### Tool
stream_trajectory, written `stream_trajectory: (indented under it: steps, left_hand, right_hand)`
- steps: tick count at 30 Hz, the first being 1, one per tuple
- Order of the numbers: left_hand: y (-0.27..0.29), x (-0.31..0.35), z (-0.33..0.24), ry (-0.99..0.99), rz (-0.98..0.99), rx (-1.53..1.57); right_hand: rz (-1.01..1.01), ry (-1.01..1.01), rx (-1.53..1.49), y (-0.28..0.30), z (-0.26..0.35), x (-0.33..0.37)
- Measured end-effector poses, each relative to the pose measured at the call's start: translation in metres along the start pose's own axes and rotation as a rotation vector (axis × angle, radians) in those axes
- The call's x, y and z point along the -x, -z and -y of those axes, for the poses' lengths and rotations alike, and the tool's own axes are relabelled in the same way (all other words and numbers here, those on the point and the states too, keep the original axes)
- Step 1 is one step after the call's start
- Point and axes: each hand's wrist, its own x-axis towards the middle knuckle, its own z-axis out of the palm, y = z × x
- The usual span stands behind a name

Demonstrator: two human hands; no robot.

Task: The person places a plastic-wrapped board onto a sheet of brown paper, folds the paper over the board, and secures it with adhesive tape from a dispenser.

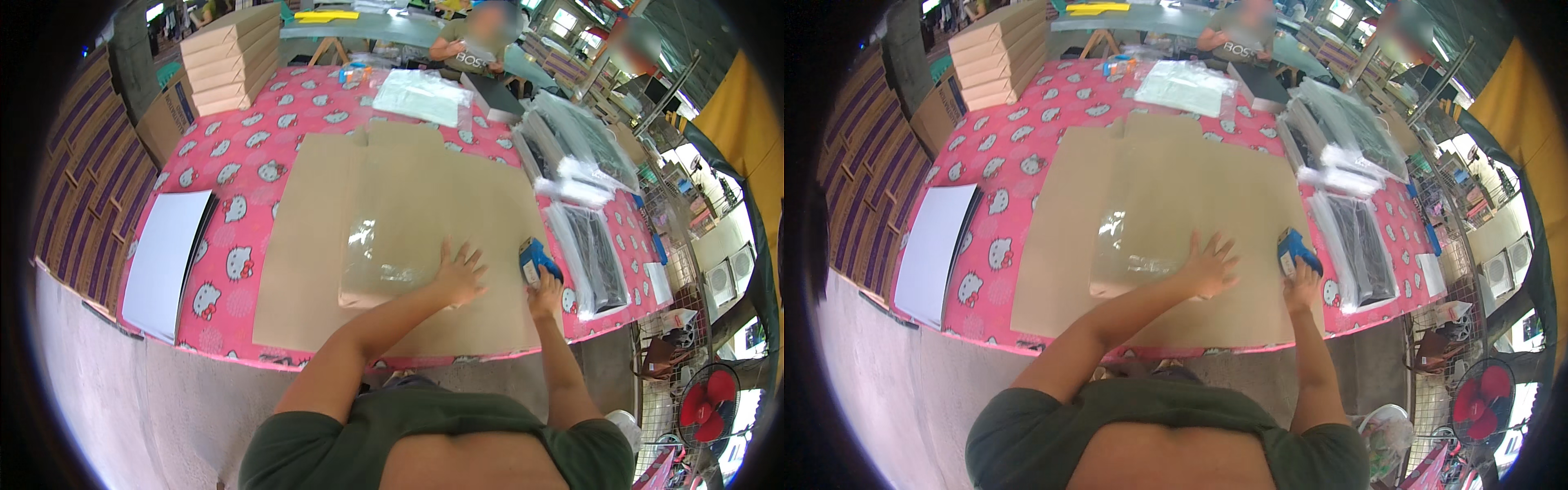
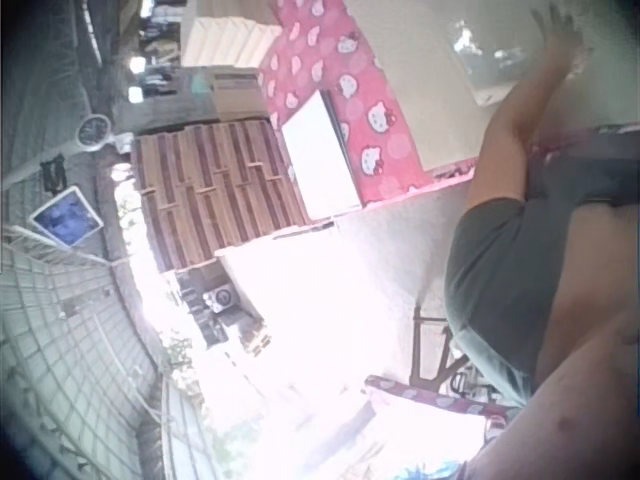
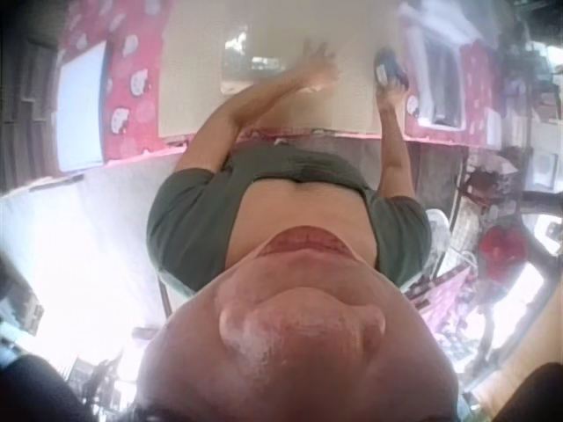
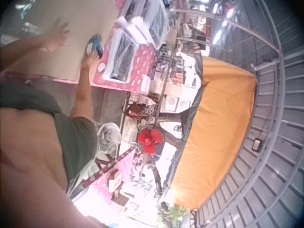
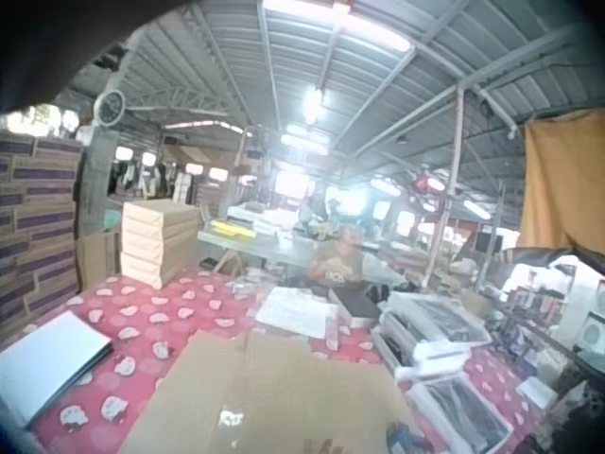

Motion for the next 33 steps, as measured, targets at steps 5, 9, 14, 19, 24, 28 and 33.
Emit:
stream_trajectory:
  steps: [5,9,14,19,24,28,33]
  left_hand:
    - [0.012,0.007,0.016,-0.041,0.195,0.001]
    - [0.021,-0.01,0.049,-0.079,0.308,0.241]
    - [0.072,-0.017,0.218,0.602,-0.768,0.386]
    - [0.001,0.017,0.318,1.099,-0.771,0.37]
    - [-0.009,0.012,0.306,0.772,-1.079,1.211]
    - [0.047,0.011,0.276,0.606,-0.584,1.922]
    - [0.176,0.019,0.196,0.581,-0.772,1.637]
  right_hand:
    - [-0.056,-0.143,0.217,0.029,0.059,-0.025]
    - [-0.088,-0.079,-0.291,0.03,0.093,-0.093]
    - [0.326,-0.152,-0.609,-0.086,0.094,-0.171]
    - [0.506,-0.541,-0.75,-0.131,0.155,-0.188]
    - [0.704,-0.675,-1.341,-0.071,0.198,-0.185]
    - [0.751,-0.491,-1.673,-0.038,0.185,-0.189]
    - [0.197,-0.282,-1.552,0.006,0.172,-0.203]
